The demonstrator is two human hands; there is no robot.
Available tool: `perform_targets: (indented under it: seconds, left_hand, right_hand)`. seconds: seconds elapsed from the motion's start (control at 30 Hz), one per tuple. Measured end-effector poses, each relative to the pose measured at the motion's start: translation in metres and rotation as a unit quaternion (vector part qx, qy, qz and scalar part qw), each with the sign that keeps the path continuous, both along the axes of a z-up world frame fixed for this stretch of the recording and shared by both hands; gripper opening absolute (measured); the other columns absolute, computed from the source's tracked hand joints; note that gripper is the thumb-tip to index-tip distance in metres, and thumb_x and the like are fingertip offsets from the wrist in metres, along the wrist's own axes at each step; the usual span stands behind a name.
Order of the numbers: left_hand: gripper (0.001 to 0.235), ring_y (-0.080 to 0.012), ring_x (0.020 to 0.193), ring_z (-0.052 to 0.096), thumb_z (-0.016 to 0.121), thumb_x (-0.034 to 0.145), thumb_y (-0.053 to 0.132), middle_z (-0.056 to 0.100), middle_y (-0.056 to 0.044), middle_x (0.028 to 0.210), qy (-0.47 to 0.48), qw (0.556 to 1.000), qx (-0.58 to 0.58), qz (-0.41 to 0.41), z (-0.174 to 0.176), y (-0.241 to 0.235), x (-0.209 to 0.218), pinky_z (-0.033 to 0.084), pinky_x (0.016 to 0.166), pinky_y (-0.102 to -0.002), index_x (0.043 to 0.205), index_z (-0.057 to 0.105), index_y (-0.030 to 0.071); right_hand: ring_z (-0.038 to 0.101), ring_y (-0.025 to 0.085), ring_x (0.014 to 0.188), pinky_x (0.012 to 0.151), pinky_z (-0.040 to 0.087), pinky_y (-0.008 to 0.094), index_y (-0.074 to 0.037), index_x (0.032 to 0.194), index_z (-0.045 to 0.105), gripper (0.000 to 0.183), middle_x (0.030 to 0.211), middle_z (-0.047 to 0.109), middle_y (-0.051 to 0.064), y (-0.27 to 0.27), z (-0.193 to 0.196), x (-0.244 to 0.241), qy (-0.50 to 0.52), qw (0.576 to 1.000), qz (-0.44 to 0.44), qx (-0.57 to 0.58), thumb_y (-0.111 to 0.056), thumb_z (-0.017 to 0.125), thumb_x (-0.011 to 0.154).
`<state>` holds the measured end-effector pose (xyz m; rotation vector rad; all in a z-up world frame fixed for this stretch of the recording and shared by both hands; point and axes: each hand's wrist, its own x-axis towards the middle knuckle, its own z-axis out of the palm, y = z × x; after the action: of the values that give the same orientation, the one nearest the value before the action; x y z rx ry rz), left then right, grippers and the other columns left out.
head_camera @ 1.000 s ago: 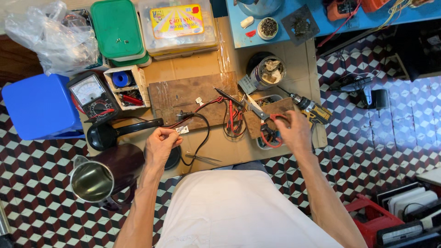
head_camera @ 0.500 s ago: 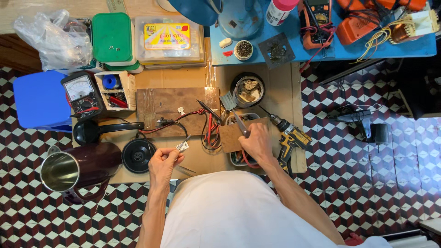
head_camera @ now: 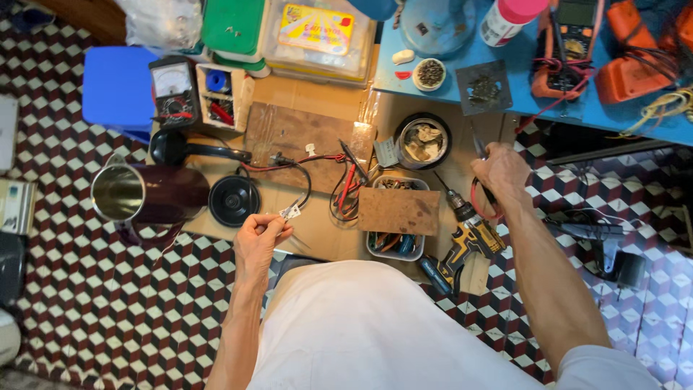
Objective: The person tests a small white electrical component with multimeter probes, then uses scissors to cut a piece of white tape and wraps it around the component. The person continues to adjust the component and tape with both hands.
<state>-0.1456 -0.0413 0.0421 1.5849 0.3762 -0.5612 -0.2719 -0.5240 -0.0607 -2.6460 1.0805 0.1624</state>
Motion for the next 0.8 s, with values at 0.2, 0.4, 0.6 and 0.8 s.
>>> perform_targets:
  seconds: [0.2,0.4,0.6,0.8]
  left_hand:
    - [0.018,-0.0158,0.080,0.074,0.070,0.091,0.010,0.073,-0.014,0.090,0.008,0.999,0.013,0.047,0.007,0.012,-0.014,0.061,0.077,-0.024,0.100,0.064,-0.004]
    - [0.017,-0.0144,0.077,0.073,0.071,0.089,0.009,0.072,-0.012,0.086,0.012,0.998,0.010,0.065,0.002,0.019,-0.020,0.062,0.074,-0.025,0.099,0.064,-0.004]
    - [0.017,-0.0142,0.076,0.073,0.071,0.090,0.009,0.071,-0.011,0.085,0.004,0.997,-0.003,0.083,-0.005,0.040,-0.017,0.062,0.074,-0.024,0.098,0.064,-0.004]
    - [0.017,-0.0145,0.078,0.072,0.071,0.090,0.009,0.071,-0.012,0.088,0.035,0.994,-0.062,0.078,-0.024,0.056,0.005,0.062,0.076,-0.025,0.099,0.063,-0.004]
  right_hand:
    - [0.060,0.043,0.116,0.099,0.046,0.050,0.000,0.133,0.065,0.056,0.127,0.064,0.027,0.022,-0.010,0.031,-0.152,0.985,0.038,0.066,-0.041,0.067,0.096]
    - [0.063,0.044,0.108,0.084,0.052,0.051,0.002,0.138,0.052,0.054,0.126,0.061,0.028,0.068,-0.017,0.060,-0.167,0.948,-0.114,0.245,-0.024,0.065,0.093]
    - [0.074,0.030,0.098,0.061,0.062,0.039,0.001,0.129,0.061,0.038,0.125,0.067,0.017,0.084,-0.020,0.067,-0.270,0.854,-0.213,0.391,-0.004,0.053,0.092]
    - [0.074,0.027,0.088,0.064,0.062,0.039,0.000,0.125,0.064,0.032,0.109,0.071,0.016,0.129,0.045,0.052,-0.261,0.938,-0.135,0.185,-0.005,0.052,0.096]
